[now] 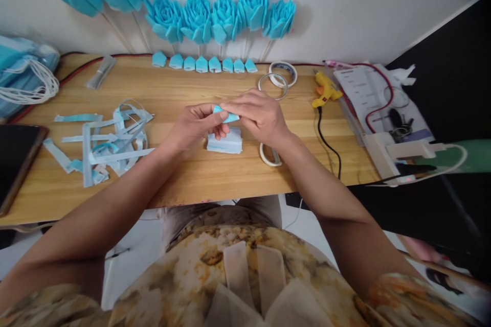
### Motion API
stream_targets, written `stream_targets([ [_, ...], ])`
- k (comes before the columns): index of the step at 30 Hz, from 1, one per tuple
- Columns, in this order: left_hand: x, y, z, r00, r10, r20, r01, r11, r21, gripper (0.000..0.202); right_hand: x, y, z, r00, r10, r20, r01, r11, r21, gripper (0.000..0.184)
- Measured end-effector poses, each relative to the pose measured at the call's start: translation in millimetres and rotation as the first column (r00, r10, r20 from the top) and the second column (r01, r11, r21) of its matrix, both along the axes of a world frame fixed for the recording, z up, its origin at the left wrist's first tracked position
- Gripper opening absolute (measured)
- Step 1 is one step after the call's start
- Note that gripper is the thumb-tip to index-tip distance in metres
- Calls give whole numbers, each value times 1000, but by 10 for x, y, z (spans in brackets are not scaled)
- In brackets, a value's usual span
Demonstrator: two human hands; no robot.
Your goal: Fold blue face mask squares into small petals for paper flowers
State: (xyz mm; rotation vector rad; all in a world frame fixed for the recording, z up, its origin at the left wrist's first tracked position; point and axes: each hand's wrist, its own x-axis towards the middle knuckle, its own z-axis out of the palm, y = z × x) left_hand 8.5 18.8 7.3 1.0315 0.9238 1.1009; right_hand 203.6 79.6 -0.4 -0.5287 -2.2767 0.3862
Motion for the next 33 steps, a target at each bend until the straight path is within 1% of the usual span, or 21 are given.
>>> stream_targets([
  [2,-3,3,-9,1000,-5,18,5,1000,5,33,-4,1,-17,1000,-4,-8,5,1000,22,35],
  [4,-10,8,-19,1000,-8,12,8,1000,13,33,-13,-4,-29,1000,-3,-21,3,1000,10,34],
  [6,-21,15,-32,1000,7,-23,-6,1000,24,30,-22,-16,-33,999,-17,-31,15,998,-62,34],
  [8,-34,24,-47,997,37,-70,-34,999,42,27,-27,-29,-33,997,-52,-54,40,980,-195,37],
  [10,-46,33,-60,992,62,-110,-55,996,67,25,-28,-35,-30,993,-81,-91,43,931,-364,39],
  [13,-54,42,-64,985,86,-147,-71,992,104,26,-28,-35,-18,984,-74,-163,-28,833,-552,42],
  [18,-49,42,-40,964,139,-227,-106,983,151,24,-57,-60,47,975,-67,-214,-115,672,-732,49],
  [20,-44,36,-26,955,148,-258,-105,979,174,24,-76,-74,65,973,-70,-222,-130,628,-767,47],
  [22,-38,27,-11,945,153,-290,-100,976,192,24,-93,-81,65,970,-79,-228,-132,617,-775,40],
  [27,-24,14,8,932,141,-333,-84,980,179,25,-103,-66,19,969,-105,-225,-104,651,-752,21],
  [29,-29,20,-8,946,119,-301,-74,985,158,24,-102,-58,9,966,-126,-227,-89,662,-744,18],
  [33,-55,41,-62,981,88,-171,-66,989,130,29,-111,-59,16,960,-148,-238,-81,665,-742,16],
])
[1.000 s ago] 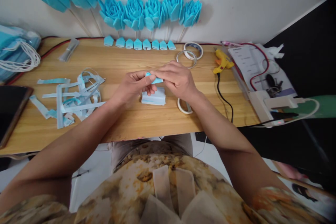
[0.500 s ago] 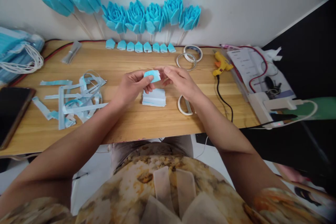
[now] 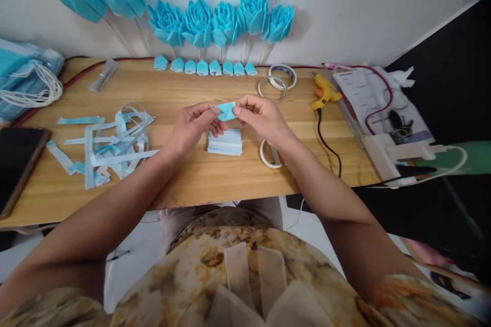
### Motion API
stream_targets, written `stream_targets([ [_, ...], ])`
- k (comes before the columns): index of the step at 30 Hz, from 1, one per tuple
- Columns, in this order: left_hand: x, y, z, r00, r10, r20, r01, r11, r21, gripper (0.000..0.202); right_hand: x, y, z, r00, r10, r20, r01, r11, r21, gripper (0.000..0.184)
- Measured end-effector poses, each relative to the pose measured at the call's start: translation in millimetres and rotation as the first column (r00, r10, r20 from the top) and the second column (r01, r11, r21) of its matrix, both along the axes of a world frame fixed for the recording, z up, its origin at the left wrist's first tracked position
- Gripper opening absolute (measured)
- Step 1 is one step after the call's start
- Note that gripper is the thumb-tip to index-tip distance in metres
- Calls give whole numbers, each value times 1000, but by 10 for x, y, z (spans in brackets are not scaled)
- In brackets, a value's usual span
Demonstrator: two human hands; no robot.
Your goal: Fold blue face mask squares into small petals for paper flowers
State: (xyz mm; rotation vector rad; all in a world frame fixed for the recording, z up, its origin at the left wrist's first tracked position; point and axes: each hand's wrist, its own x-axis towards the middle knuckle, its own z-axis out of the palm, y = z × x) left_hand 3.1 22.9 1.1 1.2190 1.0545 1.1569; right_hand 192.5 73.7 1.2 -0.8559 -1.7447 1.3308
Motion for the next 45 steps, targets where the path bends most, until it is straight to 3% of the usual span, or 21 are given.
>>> stream_targets([
  [4,-4,7,-21,1000,3,-6,-3,1000,1,36,-18,-23,24,1000,0,10,0,1000,8,16],
  [10,12,10,13,994,21,-106,-19,1000,18,23,-18,-50,46,999,1,39,-2,1000,7,16],
  [17,23,0,33,990,28,-137,-25,999,22,21,-5,-49,54,999,30,-39,-34,994,-108,38],
  [29,39,2,67,978,42,-203,-40,999,9,19,31,16,4,993,62,100,-69,995,67,32],
  [32,39,-18,76,971,58,-232,-55,998,19,21,116,132,47,990,-48,134,22,982,187,24],
  [35,41,-27,68,973,99,-208,-92,995,43,21,258,264,161,965,-245,97,224,957,184,27],
  [37,42,-20,52,975,129,-179,-122,991,50,21,362,310,247,940,-317,128,292,940,177,28],
  [41,42,3,39,978,150,-142,-150,989,8,25,555,264,310,888,-327,325,255,936,244,20],
  [45,49,-1,71,979,168,-116,-170,985,-2,26,726,92,221,717,-437,543,262,891,372,15],
])
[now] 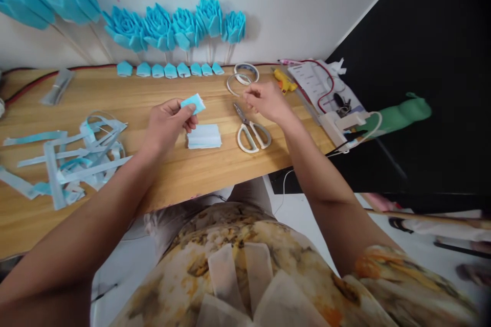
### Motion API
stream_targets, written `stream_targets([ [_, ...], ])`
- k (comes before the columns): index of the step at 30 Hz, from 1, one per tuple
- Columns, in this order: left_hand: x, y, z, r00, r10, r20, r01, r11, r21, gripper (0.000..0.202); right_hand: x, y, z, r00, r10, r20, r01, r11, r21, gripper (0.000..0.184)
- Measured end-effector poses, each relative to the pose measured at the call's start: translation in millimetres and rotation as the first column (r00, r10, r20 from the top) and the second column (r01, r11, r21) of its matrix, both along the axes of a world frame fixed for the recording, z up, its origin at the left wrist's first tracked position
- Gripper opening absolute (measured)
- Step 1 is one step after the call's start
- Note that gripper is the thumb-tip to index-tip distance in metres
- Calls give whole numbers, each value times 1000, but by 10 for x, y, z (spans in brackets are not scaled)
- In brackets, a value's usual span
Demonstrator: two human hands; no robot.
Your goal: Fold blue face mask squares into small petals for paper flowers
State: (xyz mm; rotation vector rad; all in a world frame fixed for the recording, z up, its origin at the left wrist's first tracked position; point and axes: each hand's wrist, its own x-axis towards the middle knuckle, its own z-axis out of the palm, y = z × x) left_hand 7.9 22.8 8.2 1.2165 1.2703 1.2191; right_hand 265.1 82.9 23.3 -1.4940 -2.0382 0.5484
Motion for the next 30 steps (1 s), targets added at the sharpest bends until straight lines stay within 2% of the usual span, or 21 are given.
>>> stream_targets([
  [3,11,-7,12,1000,14,-5,-14,1000,-6,25,53,-150,-95,988,-56,146,59,998,-15,12],
  [6,14,1,-13,1000,-3,17,3,1000,-1,23,24,-250,-198,983,-56,175,66,996,-51,12],
  [12,-12,22,-56,999,-54,-4,54,998,10,21,-65,-264,-392,956,-184,230,176,983,56,16],
  [20,-2,-1,-48,998,-61,-25,61,998,-17,21,-29,-210,-551,967,-246,60,245,969,22,13],
  [22,4,-12,-43,997,-72,-15,71,997,-25,20,10,-178,-589,967,-251,-51,251,968,-11,10],
  [25,9,-31,-22,996,-92,14,92,994,-52,21,31,-188,-599,922,-283,-265,282,958,-41,11],
  [27,12,-40,-7,992,-118,46,121,989,-80,22,-10,-261,-537,898,-260,-354,287,957,25,14],
  [29,17,-47,5,986,-149,79,157,982,-108,23,-92,-369,-415,920,-147,-364,225,957,182,15],
  [30,20,-52,12,982,-166,89,176,977,-121,24,-141,-423,-340,944,-56,-326,147,954,262,16],
])
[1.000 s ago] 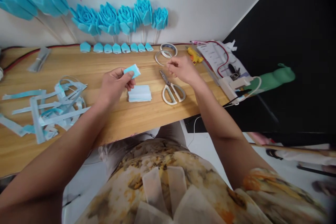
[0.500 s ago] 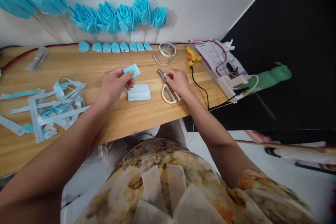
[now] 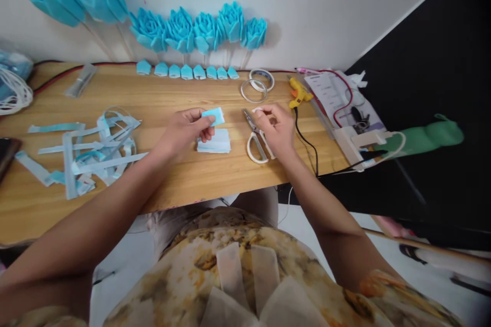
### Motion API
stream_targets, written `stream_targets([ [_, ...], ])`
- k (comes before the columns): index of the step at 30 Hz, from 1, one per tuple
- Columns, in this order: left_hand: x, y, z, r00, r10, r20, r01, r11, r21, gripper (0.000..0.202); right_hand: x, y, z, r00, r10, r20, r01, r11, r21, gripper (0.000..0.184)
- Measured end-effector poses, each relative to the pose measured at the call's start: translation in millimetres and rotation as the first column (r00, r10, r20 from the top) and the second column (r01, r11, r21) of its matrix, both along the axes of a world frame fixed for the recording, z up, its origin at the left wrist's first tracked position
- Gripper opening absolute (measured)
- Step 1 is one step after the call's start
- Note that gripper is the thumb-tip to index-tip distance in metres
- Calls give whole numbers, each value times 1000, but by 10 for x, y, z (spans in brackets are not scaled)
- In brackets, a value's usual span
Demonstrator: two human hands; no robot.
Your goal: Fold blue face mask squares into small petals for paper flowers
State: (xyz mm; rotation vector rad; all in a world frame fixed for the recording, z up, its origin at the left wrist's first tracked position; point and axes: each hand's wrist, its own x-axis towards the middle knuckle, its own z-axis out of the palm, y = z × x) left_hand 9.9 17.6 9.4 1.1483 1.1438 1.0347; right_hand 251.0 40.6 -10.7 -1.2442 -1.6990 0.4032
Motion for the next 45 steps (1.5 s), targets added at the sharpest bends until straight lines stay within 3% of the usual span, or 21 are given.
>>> stream_targets([
  [3,13,-21,30,998,-61,4,61,997,-40,26,-147,-94,214,974,152,171,-187,959,215,19],
  [5,21,-36,58,995,-97,2,97,992,-77,24,-222,-89,299,944,198,265,-273,917,289,19],
  [8,22,-47,93,990,-138,-6,136,983,-123,24,-288,-32,317,903,223,367,-347,882,319,21],
  [13,7,-42,87,983,-185,-1,184,977,-109,26,-324,49,208,845,287,451,-444,846,295,25],
  [20,6,-54,102,978,-210,1,209,974,-85,29,-327,82,135,843,290,453,-468,811,351,24],
  [27,-5,-52,113,970,-243,-20,241,968,-68,28,-326,86,143,834,306,460,-461,843,276,24],
  [38,9,-56,112,980,-197,-2,196,977,-88,26,-328,56,185,865,278,419,-443,815,373,22],
  [45,3,-48,101,975,-223,-7,222,973,-65,27,-338,70,153,837,282,469,-451,841,300,23],
])
